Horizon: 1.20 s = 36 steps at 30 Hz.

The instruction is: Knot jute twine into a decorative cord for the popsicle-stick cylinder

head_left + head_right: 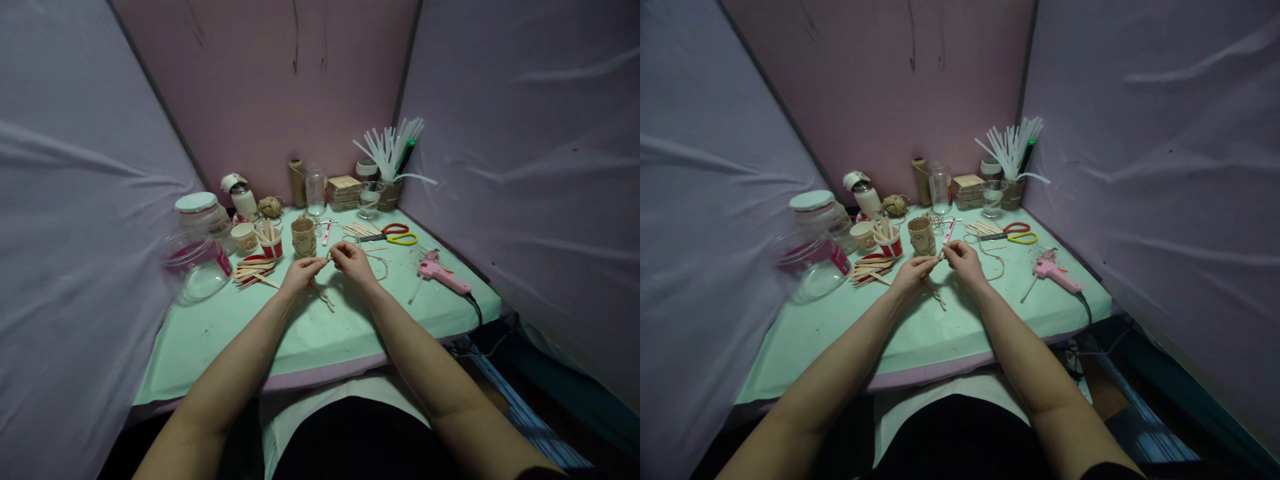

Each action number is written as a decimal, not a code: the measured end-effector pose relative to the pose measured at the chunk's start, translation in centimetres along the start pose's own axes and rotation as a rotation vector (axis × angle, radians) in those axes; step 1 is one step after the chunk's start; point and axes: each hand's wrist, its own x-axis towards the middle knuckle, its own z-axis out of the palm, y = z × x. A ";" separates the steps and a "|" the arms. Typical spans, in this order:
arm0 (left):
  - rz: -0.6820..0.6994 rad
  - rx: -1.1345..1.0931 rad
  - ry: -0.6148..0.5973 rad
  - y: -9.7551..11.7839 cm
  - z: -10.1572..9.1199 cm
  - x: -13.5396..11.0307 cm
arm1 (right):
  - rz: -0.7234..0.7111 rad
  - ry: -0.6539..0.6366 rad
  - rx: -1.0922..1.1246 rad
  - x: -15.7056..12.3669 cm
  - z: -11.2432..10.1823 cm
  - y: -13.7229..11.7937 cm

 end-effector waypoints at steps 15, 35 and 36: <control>0.014 -0.095 0.097 -0.3 0.0 0.3 | -0.321 0.086 -0.456 -0.5 0.1 -0.2; 0.050 -0.081 0.146 -0.3 -0.2 0.4 | -0.311 0.050 -0.408 -0.6 0.5 -0.3; 0.027 -0.119 0.137 -0.3 -0.2 0.4 | -0.318 0.070 -0.413 -0.6 0.5 -0.4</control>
